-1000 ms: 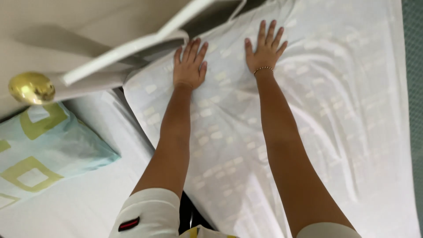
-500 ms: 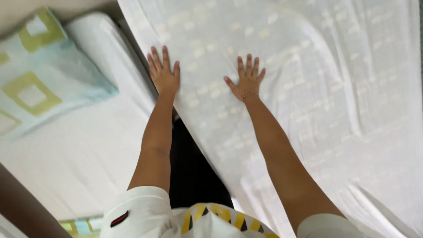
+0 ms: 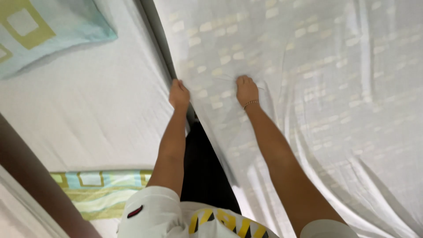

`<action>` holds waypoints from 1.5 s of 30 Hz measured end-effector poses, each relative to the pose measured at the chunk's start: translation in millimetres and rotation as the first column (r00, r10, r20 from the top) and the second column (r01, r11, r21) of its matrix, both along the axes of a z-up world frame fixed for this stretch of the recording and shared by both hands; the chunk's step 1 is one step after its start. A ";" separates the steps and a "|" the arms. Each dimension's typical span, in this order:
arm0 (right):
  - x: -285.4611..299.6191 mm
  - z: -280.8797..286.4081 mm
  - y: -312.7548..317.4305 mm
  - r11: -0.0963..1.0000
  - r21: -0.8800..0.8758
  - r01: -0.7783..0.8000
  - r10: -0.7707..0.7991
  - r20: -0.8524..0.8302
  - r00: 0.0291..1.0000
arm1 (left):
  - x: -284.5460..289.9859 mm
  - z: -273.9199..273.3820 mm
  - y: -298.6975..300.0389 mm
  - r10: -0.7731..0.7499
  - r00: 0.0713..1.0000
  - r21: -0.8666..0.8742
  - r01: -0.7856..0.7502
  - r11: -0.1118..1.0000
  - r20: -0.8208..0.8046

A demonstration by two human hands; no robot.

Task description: The person walks through a room, picks up a white sheet from a pile of linens on a chair, and carries it to a bed. They unfold the sheet and spread it over the mattress, smoothing it out by hand.

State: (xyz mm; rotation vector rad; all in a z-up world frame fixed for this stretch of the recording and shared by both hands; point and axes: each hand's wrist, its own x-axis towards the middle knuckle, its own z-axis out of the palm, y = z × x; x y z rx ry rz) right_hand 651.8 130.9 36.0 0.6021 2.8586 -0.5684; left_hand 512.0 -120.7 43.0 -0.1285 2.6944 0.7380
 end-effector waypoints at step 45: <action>595.1 108.2 10.0 0.954 -0.191 0.230 -0.060 0.630 0.774 | 441.1 54.9 -27.5 -0.929 0.223 -0.176 0.968 0.177 0.295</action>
